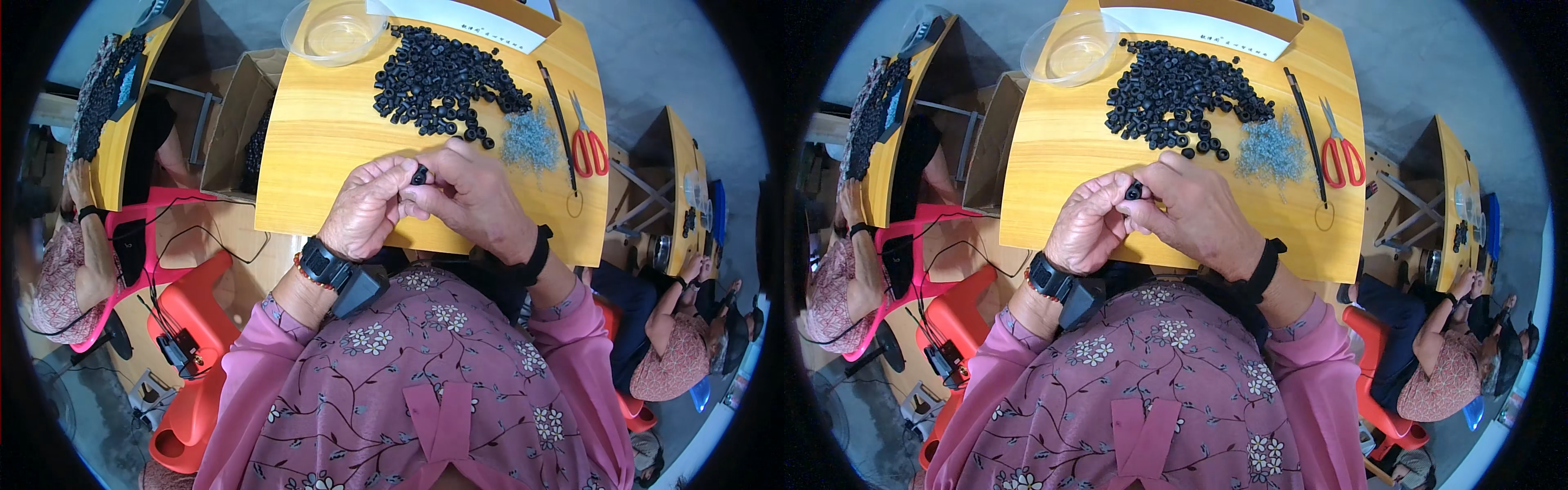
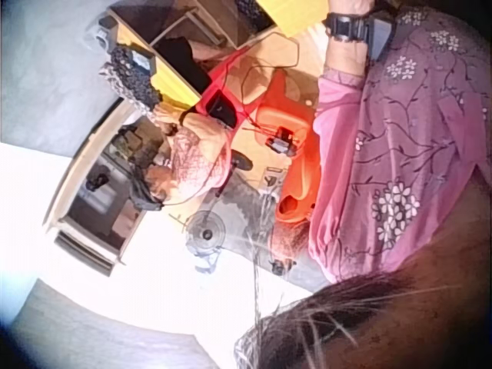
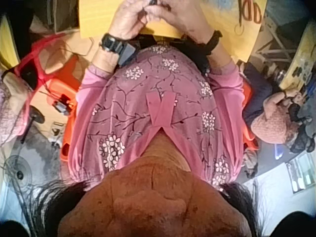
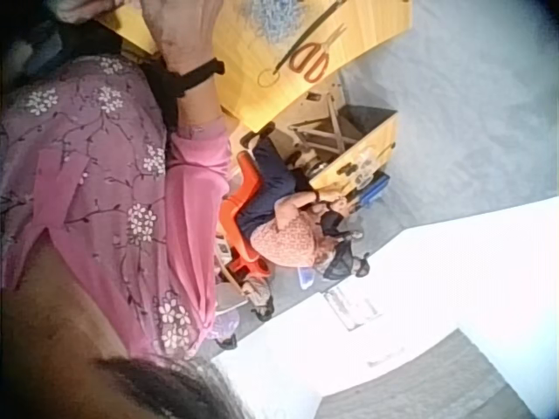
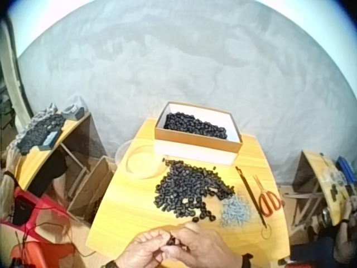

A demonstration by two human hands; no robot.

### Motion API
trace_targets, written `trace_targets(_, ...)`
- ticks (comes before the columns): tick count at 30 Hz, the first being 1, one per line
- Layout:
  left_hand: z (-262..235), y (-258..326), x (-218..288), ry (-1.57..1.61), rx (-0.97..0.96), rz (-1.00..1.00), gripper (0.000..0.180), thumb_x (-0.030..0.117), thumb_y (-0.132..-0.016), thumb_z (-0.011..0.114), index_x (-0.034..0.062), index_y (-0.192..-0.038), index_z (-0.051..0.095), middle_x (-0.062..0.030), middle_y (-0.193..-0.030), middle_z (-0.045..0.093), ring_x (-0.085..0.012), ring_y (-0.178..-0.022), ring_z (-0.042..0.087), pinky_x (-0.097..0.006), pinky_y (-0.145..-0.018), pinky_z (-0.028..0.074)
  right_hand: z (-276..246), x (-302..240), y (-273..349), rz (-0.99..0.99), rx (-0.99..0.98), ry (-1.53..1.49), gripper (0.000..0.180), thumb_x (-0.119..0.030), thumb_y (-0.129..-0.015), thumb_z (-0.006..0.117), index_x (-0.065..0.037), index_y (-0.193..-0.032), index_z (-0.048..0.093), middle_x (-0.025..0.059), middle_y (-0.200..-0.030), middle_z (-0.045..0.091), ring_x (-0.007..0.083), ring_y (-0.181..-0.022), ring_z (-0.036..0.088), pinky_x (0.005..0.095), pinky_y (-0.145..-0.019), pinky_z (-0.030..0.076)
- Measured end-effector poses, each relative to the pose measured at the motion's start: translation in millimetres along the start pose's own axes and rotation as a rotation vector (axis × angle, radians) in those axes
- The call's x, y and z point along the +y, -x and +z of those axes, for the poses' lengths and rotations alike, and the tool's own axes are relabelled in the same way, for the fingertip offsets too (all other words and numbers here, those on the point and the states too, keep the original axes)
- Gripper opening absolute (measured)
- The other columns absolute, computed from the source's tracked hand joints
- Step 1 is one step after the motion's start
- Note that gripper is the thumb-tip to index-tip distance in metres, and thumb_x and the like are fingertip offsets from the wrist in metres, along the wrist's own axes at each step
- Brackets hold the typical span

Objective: Assembling small black plastic components with metal pins or beads.

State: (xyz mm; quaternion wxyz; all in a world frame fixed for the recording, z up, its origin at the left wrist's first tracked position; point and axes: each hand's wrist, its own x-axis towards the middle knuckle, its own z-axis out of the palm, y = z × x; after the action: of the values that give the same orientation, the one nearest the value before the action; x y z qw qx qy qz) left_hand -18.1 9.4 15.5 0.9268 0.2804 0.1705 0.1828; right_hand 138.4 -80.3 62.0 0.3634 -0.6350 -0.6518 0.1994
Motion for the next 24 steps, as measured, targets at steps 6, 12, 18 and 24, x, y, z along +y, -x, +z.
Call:
trace_targets(6,-1,3,-1,0.01,0.05,-0.08,0.028,0.024,-0.102,0.053,-0.001,-0.103,0.064,-0.0083,-0.092,0.067,-0.0168,-0.08,0.064,-0.031,-0.074,0.053,-4,-2,1,-0.035,-0.004,0.15,0.022,-0.024,-0.084,0.069,-0.005,-0.086,0.058,0.011,-0.078,0.053,0.0299,-0.07,0.06,0.0406,-0.059,0.047)
trace_targets(12,-10,4,-7,0.049,-0.018,-0.053,0.021,0.018,-0.101,0.054,-0.0007,-0.102,0.064,-0.0064,-0.09,0.067,-0.0154,-0.081,0.065,-0.031,-0.078,0.055,1,2,3,-0.056,-0.049,0.145,0.021,-0.02,-0.083,0.068,-0.006,-0.083,0.053,0.0122,-0.079,0.052,0.0335,-0.069,0.059,0.0429,-0.058,0.048)
trace_targets(18,-10,1,-8,0.044,-0.035,-0.016,0.013,0.013,-0.1,0.057,0.002,-0.099,0.064,-0.0023,-0.088,0.065,-0.0116,-0.079,0.063,-0.03,-0.08,0.055,4,2,4,-0.06,-0.095,0.194,0.022,-0.019,-0.084,0.067,-0.005,-0.089,0.051,0.013,-0.082,0.052,0.0349,-0.07,0.06,0.0444,-0.059,0.049)
trace_targets(24,-4,2,-8,0.045,-0.028,-0.003,0.016,0.016,-0.101,0.056,0.0026,-0.097,0.063,-0.002,-0.087,0.064,-0.01,-0.078,0.062,-0.029,-0.078,0.055,6,-2,6,-0.085,-0.097,0.323,0.024,-0.019,-0.084,0.067,-0.004,-0.094,0.051,0.0133,-0.083,0.053,0.0355,-0.072,0.061,0.0445,-0.061,0.05)
